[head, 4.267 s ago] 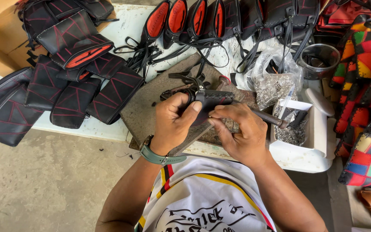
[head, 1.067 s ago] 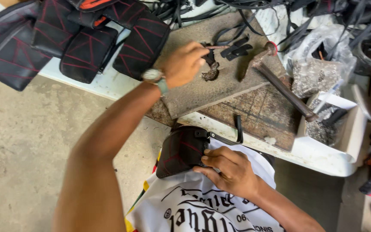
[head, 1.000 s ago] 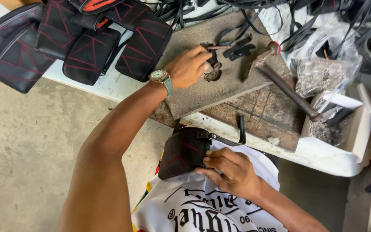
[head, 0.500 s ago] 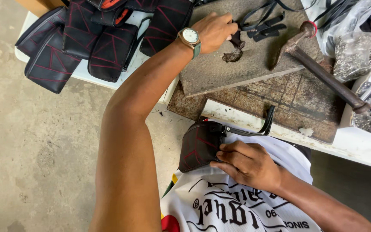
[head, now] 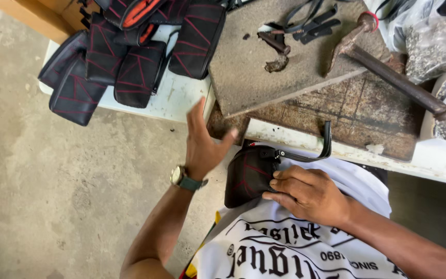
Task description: The person works at a table covered with finished black leather pouches, attaching a strap to one pouch. They position a metal rivet through the strap and bag, hammer it to secure the strap, mark the bag with a pen, and handle the strap and zipper while turning the pouch over.
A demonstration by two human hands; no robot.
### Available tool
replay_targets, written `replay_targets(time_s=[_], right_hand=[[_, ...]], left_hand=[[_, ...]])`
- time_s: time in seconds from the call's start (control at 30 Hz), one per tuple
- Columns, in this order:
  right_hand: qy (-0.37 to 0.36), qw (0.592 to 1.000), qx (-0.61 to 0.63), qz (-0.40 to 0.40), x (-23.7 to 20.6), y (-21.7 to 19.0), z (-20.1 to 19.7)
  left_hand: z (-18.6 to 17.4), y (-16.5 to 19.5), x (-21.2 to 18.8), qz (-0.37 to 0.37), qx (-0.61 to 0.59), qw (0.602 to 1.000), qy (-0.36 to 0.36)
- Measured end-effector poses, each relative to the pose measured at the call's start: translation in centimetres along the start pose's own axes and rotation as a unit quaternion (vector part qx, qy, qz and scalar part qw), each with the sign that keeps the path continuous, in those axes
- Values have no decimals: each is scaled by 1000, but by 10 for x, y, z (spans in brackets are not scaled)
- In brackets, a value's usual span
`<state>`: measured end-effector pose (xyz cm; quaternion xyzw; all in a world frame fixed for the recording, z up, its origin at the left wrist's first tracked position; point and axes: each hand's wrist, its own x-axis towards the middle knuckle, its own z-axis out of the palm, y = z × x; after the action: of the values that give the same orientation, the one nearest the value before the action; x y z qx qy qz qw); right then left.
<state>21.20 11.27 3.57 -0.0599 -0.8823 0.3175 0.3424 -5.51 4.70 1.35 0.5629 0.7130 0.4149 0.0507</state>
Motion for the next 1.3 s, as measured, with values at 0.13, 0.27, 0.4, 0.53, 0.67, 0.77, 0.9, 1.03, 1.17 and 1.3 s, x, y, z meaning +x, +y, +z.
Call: replay_targets(time_s=[0.13,0.27,0.4,0.53,0.67,0.77,0.9,1.03,1.17,1.3], right_hand=[[-9,1000,19,7,-4,0,-3],[16,1000,19,-2,-1,8,-10],[10,998,61,-13,-3,16,-16],[8,995,95,-19,-13,13,-20],[18,996,74,-52,-19,-1,-17],[-8,996,87,-36,-15,-9,-16],[-24,996,71,-52,-3,-17,-17],[-47,997,52,-23,7,-22,-19],[-50,998,33,-29,13,-26,-14],[-74,995,7,-69,22,-21,-6]], left_hand=[[19,5,-22,-40,90,994,-46],[27,13,-3,-92,121,986,-73],[36,24,-9,-138,119,981,-63],[36,41,-33,-118,139,982,-54],[-9,44,-28,-56,174,976,-117],[-32,34,17,86,136,984,-80],[20,22,129,307,147,931,-131],[76,16,204,285,315,844,-329],[95,6,217,305,312,835,-336],[94,-2,217,321,235,878,-266]])
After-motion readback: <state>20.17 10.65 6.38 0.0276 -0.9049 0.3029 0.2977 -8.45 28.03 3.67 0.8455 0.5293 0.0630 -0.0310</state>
